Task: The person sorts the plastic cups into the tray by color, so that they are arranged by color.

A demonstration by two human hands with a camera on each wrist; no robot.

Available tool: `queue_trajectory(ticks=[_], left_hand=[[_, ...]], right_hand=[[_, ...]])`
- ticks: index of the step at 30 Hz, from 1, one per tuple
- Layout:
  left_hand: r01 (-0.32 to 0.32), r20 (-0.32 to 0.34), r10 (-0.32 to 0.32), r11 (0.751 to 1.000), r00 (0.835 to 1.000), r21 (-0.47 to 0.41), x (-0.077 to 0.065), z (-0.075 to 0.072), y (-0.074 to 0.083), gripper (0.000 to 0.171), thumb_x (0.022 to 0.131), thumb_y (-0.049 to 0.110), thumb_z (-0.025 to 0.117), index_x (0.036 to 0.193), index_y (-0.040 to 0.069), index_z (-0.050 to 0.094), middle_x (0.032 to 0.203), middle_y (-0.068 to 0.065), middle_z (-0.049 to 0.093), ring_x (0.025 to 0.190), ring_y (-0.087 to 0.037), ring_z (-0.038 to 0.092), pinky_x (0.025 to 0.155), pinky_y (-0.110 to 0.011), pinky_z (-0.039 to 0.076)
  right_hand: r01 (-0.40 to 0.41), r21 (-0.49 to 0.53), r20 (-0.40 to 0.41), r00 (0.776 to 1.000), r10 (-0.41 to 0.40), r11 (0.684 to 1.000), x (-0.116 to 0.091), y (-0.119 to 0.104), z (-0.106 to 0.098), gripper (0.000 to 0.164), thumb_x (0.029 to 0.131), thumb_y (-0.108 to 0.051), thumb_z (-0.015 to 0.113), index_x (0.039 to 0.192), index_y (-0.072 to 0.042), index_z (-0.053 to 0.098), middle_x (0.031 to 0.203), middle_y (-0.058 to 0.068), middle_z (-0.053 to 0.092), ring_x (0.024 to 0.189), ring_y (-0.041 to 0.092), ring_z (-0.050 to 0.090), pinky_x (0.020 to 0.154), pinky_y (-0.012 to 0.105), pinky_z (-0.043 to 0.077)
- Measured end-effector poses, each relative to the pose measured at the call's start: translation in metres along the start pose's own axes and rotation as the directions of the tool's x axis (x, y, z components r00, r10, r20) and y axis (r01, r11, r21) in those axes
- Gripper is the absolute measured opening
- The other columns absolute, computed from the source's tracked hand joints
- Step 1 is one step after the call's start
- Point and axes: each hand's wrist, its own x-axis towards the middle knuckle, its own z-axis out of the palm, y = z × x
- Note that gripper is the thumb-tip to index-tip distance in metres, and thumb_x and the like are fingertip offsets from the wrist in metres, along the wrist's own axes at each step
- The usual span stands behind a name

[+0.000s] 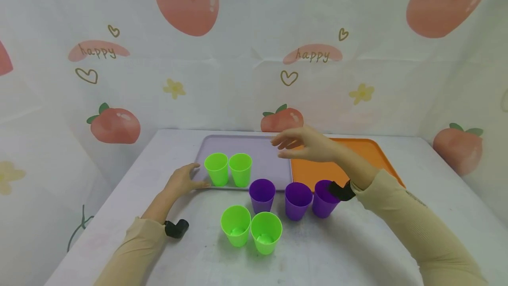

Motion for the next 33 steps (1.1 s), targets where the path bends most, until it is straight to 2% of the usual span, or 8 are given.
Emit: queue_trajectory(ticks=[12, 26, 33], left_hand=[[-0.003, -0.003, 0.003, 1.0, 1.0, 0.008, -0.002, 0.0, 0.001, 0.081, 0.073, 0.035, 0.078, 0.134, -0.006, 0.043, 0.139, -0.031, 0.041, 0.13, -0.049, 0.036, 0.108, -0.056, 0.034], [-0.008, -0.008, 0.008, 1.0, 1.0, -0.001, -0.001, 0.001, 0.0, 0.08, 0.073, 0.034, 0.078, 0.134, -0.005, 0.043, 0.139, -0.031, 0.041, 0.13, -0.049, 0.036, 0.108, -0.057, 0.034], [-0.004, -0.006, 0.004, 1.0, 1.0, -0.003, -0.002, 0.0, 0.0, 0.08, 0.074, 0.034, 0.077, 0.134, -0.005, 0.043, 0.139, -0.031, 0.041, 0.13, -0.049, 0.035, 0.108, -0.057, 0.034]], right_hand=[[-0.033, 0.045, -0.059, 0.998, 0.035, 0.998, -0.029, -0.006, 0.012, 0.033, 0.085, -0.014, 0.067, 0.117, -0.008, 0.061, 0.115, 0.006, 0.066, 0.107, 0.021, 0.063, 0.092, 0.029, 0.054], [0.106, 0.064, -0.048, 0.994, -0.103, 0.992, -0.05, -0.01, 0.04, 0.034, 0.083, -0.012, 0.069, 0.116, -0.003, 0.062, 0.112, 0.01, 0.068, 0.1, 0.011, 0.066, 0.086, 0.028, 0.057], [0.151, 0.129, -0.012, 0.988, -0.151, 0.98, -0.055, -0.012, 0.057, 0.037, 0.083, -0.013, 0.07, 0.116, 0.001, 0.06, 0.111, 0.015, 0.067, 0.102, 0.011, 0.065, 0.085, 0.037, 0.057]])
